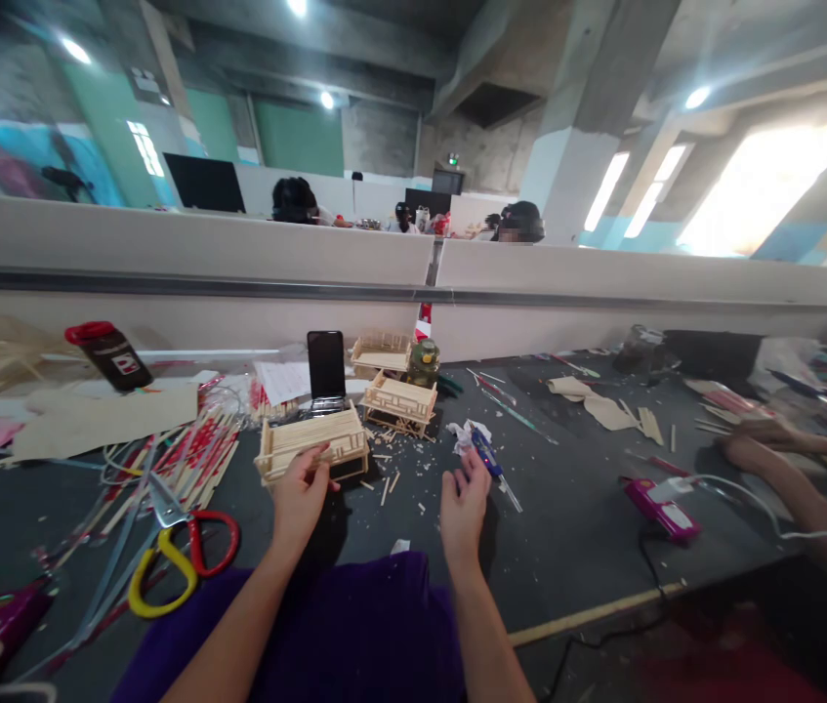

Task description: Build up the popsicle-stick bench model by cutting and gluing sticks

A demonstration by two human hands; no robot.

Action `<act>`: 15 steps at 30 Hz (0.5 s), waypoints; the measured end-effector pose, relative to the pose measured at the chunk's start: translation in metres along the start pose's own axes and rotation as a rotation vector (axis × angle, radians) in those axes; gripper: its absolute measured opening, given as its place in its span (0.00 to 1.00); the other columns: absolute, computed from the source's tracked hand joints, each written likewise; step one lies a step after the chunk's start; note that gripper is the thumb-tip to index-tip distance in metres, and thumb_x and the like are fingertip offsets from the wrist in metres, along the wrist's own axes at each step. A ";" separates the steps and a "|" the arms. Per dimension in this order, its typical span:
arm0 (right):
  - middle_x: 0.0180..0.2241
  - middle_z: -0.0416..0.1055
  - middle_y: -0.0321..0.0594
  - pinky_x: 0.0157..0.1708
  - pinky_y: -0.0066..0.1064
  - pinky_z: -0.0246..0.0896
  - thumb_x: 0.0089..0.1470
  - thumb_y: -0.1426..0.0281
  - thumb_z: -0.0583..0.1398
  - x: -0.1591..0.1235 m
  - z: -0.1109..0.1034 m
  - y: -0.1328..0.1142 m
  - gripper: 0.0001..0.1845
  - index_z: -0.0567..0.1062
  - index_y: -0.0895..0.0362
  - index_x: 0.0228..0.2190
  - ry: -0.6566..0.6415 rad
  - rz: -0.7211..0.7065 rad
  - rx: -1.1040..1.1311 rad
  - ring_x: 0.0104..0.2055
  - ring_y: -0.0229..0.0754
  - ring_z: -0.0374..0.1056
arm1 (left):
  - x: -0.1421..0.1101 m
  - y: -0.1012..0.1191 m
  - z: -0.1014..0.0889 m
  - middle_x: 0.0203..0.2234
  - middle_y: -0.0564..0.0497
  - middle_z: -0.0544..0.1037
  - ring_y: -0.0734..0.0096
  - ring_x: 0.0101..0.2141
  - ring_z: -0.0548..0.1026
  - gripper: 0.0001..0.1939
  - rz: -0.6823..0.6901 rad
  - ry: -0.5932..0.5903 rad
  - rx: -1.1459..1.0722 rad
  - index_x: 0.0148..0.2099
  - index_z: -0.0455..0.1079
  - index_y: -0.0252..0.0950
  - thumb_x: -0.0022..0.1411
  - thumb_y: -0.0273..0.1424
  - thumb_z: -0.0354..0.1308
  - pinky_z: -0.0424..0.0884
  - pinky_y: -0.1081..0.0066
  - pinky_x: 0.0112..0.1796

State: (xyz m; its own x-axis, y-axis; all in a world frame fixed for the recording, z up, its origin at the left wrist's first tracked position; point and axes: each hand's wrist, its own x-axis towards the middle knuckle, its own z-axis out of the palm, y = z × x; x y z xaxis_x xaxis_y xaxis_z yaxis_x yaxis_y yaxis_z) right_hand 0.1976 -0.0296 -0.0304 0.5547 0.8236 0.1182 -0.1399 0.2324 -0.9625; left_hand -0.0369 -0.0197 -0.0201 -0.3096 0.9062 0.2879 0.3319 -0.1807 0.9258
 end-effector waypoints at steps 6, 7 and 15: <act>0.27 0.74 0.35 0.18 0.26 0.57 0.50 0.59 0.62 -0.031 0.052 -0.015 0.15 0.74 0.56 0.35 -0.342 0.026 -0.135 0.17 0.34 0.63 | -0.025 0.007 -0.019 0.55 0.43 0.72 0.73 0.24 0.76 0.19 0.061 0.019 0.013 0.55 0.70 0.39 0.62 0.32 0.52 0.74 0.67 0.34; 0.26 0.74 0.35 0.17 0.25 0.55 0.50 0.58 0.61 -0.032 0.061 -0.015 0.14 0.75 0.56 0.33 -0.367 0.021 -0.145 0.16 0.33 0.61 | -0.029 0.007 -0.022 0.53 0.44 0.73 0.72 0.25 0.76 0.18 0.099 0.043 0.035 0.54 0.71 0.40 0.63 0.32 0.51 0.74 0.66 0.36; 0.21 0.69 0.33 0.26 0.27 0.59 0.51 0.55 0.58 -0.014 0.105 0.017 0.17 0.72 0.56 0.29 -0.248 -0.020 -0.088 0.25 0.38 0.64 | -0.031 0.001 -0.044 0.37 0.46 0.72 0.62 0.39 0.72 0.12 0.367 0.444 0.302 0.47 0.71 0.35 0.63 0.32 0.53 0.69 0.64 0.43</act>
State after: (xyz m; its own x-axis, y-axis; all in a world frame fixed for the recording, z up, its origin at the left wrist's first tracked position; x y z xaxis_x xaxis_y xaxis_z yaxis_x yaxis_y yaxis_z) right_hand 0.1017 0.0169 -0.0228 0.3374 0.9233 0.1835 -0.0532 0.2133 -0.9755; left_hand -0.0665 -0.0646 -0.0176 -0.4459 0.5503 0.7059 0.7019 -0.2744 0.6573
